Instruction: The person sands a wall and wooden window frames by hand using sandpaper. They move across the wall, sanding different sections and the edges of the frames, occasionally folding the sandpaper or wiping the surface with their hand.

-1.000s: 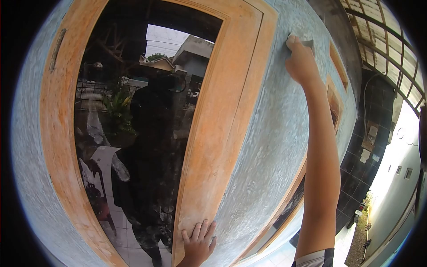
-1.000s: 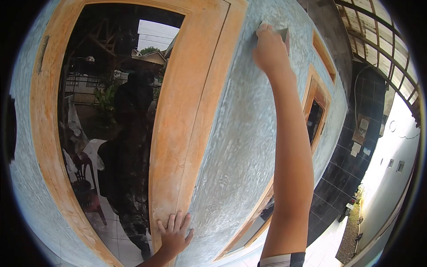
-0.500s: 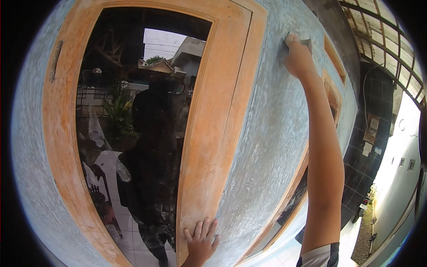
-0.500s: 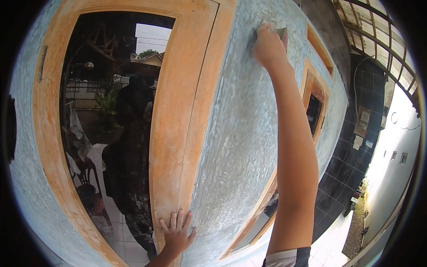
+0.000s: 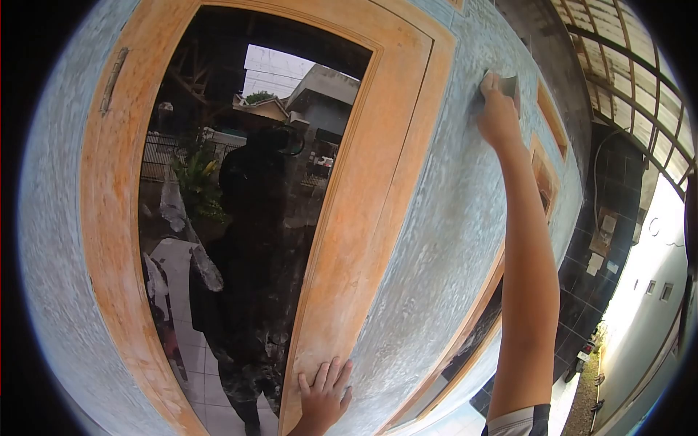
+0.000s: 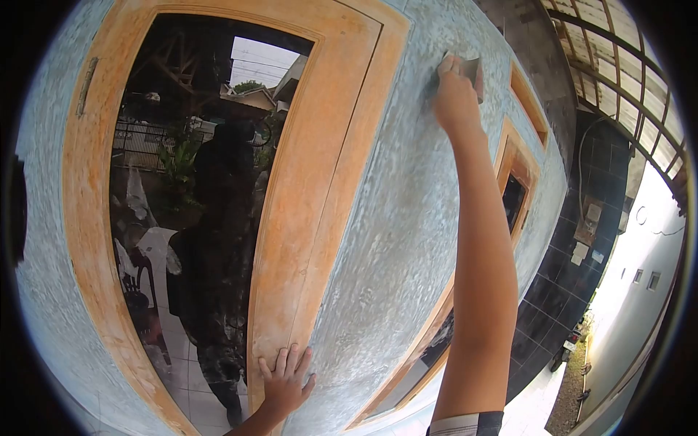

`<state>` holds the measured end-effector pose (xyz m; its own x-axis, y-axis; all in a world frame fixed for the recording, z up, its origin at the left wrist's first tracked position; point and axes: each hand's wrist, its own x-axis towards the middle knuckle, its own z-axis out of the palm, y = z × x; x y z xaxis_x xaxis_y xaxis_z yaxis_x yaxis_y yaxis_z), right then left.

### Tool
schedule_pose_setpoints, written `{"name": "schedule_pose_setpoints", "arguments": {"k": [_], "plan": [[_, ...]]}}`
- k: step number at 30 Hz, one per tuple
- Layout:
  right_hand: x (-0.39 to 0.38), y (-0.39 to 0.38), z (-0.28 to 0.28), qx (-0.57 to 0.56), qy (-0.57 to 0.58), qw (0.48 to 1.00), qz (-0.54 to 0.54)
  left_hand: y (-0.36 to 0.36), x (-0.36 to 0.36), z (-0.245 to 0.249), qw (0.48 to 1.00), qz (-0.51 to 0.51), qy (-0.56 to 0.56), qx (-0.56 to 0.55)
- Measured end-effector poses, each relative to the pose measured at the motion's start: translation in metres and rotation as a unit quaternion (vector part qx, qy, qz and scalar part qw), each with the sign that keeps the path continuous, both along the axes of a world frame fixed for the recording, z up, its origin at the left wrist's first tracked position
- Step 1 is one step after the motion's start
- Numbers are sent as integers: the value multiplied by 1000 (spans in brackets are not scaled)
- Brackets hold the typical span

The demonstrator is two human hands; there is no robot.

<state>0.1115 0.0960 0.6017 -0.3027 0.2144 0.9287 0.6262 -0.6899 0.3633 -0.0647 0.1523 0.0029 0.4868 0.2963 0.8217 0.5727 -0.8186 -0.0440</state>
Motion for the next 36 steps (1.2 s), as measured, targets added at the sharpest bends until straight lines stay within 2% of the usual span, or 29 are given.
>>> {"name": "schedule_pose_setpoints", "arguments": {"k": [2,4,5,7,8,9,11,14,15,17,18,19,22,23,25,26,28,29,31,35,36], "plan": [[8,-4,-1,26,40,998,34,-1,-4,2,1000,-3,9,-14],[-15,-9,5,-27,118,992,42,0,-5,2,1000,-5,7,-12],[-23,-6,-2,-31,114,992,40,-1,-5,1,1000,-9,4,-11],[-33,-1,-21,-56,18,998,23,-1,-6,-2,1000,-13,1,-10],[-10,4,-10,-40,-88,995,-15,0,-5,-1,1000,-16,3,-4],[-9,4,3,-39,-90,995,-16,1,-1,1,1000,-16,0,-3],[-6,1,5,2,75,996,36,0,-5,-1,1000,-14,5,-8],[-27,-7,6,-44,133,990,-12,0,-6,-1,1000,-6,2,6],[-33,-5,-3,-43,132,990,-15,0,-5,-1,1000,-9,0,7],[-37,-1,-26,-46,47,997,-37,1,-6,-2,1000,-17,4,0],[-36,-1,-24,-66,24,994,-88,1,-3,-1,1000,-18,0,3],[-32,0,-14,-64,21,994,-87,1,-2,0,1000,-16,-2,2],[-20,-8,0,-17,139,988,63,-1,-6,-3,1000,-7,15,5],[-27,-11,0,-17,142,988,63,0,-4,-2,1000,1,13,9],[-41,-11,-2,-62,150,987,-6,1,-3,-3,1000,3,12,13],[-41,-9,-8,-64,149,987,-7,1,-3,-4,1000,6,9,19],[-39,-6,-23,-75,8,996,-57,-1,-1,-7,1000,5,6,17],[-30,-4,-15,-71,7,996,-53,1,0,-6,1000,5,6,17],[-1,-1,-3,-33,23,996,85,2,-1,-5,1000,9,7,20],[-9,-1,-16,-7,-2,998,56,-1,-4,-2,1000,10,16,11],[-20,-5,-33,-26,-4,1000,6,-2,-7,-2,1000,18,16,8]]}}
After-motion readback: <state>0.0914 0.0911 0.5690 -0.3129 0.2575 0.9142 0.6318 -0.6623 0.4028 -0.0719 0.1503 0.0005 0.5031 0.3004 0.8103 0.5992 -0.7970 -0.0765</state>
